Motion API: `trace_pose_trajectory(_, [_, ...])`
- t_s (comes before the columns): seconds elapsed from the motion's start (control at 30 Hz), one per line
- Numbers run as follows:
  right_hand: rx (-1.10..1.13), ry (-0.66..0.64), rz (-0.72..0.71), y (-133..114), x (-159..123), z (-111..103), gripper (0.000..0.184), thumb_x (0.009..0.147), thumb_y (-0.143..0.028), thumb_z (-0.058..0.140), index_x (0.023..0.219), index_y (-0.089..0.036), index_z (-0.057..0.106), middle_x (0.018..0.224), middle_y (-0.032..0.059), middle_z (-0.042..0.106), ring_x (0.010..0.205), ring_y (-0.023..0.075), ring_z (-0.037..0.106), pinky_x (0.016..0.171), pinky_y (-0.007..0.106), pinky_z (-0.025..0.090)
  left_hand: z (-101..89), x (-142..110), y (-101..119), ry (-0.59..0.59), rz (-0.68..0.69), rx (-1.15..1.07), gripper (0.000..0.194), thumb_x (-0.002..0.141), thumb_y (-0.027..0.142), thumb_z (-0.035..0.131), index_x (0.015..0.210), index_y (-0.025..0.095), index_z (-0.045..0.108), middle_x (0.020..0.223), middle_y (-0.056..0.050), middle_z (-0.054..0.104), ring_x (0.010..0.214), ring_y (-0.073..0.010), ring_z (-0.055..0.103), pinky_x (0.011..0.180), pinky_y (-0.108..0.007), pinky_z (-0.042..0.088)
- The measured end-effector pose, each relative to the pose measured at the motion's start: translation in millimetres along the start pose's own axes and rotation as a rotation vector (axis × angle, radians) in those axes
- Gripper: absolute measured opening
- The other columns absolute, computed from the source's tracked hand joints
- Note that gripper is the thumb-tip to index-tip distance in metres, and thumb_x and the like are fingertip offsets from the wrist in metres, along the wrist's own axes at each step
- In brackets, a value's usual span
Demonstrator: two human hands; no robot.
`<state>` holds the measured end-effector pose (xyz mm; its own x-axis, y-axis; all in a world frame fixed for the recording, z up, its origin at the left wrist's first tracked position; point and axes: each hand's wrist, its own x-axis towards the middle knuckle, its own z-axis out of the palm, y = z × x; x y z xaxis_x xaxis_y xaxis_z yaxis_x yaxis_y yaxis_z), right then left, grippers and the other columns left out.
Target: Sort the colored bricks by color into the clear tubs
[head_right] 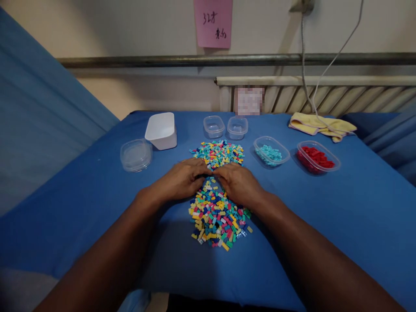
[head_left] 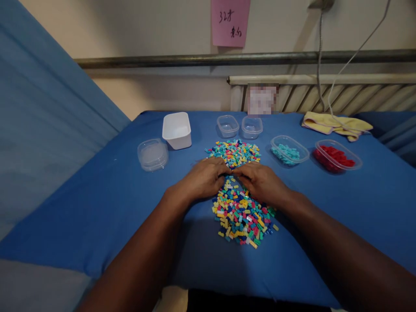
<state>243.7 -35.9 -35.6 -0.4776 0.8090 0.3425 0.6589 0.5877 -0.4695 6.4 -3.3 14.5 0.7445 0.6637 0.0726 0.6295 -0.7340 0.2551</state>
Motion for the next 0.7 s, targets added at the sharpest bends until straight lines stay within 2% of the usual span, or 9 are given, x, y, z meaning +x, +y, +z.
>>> trace_pose_trajectory(0.13, [-0.040, -0.017, -0.027, 0, 2, 1, 0.025, 0.107, -0.020, 0.059, 0.124, -0.021, 0.078, 0.114, 0.0096, 0.080, 0.109, 0.0265, 0.072, 0.098, 0.040, 0.055, 1.5, 0, -4, 0.050, -0.078, -0.027, 0.041, 0.087, 0.006, 0.058, 0.119, 0.022, 0.078, 0.115, -0.007, 0.077, 0.112, -0.0250, 0.070, 0.101, -0.041, 0.056])
trace_pose_trajectory(0.27, [-0.105, -0.043, -0.047, -1, 5, 3, 0.025, 0.109, -0.024, 0.060, 0.124, -0.022, 0.079, 0.108, 0.0103, 0.077, 0.107, 0.0276, 0.069, 0.096, 0.041, 0.054, 6.0, 1, -11, 0.256, -0.224, -0.047, 0.031, 0.097, 0.015, 0.055, 0.118, 0.022, 0.077, 0.117, -0.007, 0.077, 0.109, -0.0234, 0.071, 0.098, -0.038, 0.057])
trace_pose_trajectory(0.37, [-0.114, -0.070, -0.034, -2, 7, 3, 0.022, 0.110, -0.025, 0.060, 0.114, -0.023, 0.081, 0.103, 0.0091, 0.075, 0.103, 0.0263, 0.068, 0.091, 0.039, 0.053, 9.3, 2, -18, 0.373, -0.298, -0.052, 0.031, 0.100, 0.018, 0.054, 0.119, 0.021, 0.078, 0.118, -0.008, 0.077, 0.110, -0.0233, 0.071, 0.100, -0.038, 0.057])
trace_pose_trajectory(0.5, [-0.120, -0.088, 0.032, -4, 6, 3, 0.017, 0.108, -0.023, 0.063, 0.103, -0.022, 0.078, 0.099, 0.0087, 0.075, 0.098, 0.0252, 0.070, 0.087, 0.037, 0.054, 10.6, 2, -25, 0.360, -0.348, -0.038, 0.030, 0.101, 0.019, 0.054, 0.119, 0.020, 0.078, 0.117, -0.010, 0.077, 0.110, -0.0254, 0.072, 0.099, -0.041, 0.057])
trace_pose_trajectory(0.6, [-0.130, -0.085, 0.020, -6, 4, 1, 0.017, 0.109, -0.022, 0.060, 0.105, -0.021, 0.077, 0.101, 0.0094, 0.076, 0.098, 0.0257, 0.071, 0.087, 0.037, 0.055, 8.1, 1, -28, 0.305, -0.332, -0.054, 0.027, 0.102, 0.022, 0.056, 0.117, 0.021, 0.079, 0.117, -0.009, 0.078, 0.109, -0.0250, 0.072, 0.099, -0.041, 0.058])
trace_pose_trajectory(0.7, [-0.089, -0.004, -0.015, -7, 1, -8, 0.017, 0.110, -0.024, 0.058, 0.111, -0.022, 0.076, 0.106, 0.0096, 0.077, 0.101, 0.0258, 0.071, 0.090, 0.039, 0.056, 3.1, -2, -29, 0.257, -0.322, -0.087, 0.025, 0.102, 0.024, 0.058, 0.114, 0.022, 0.080, 0.115, -0.009, 0.079, 0.107, -0.0246, 0.073, 0.098, -0.041, 0.058])
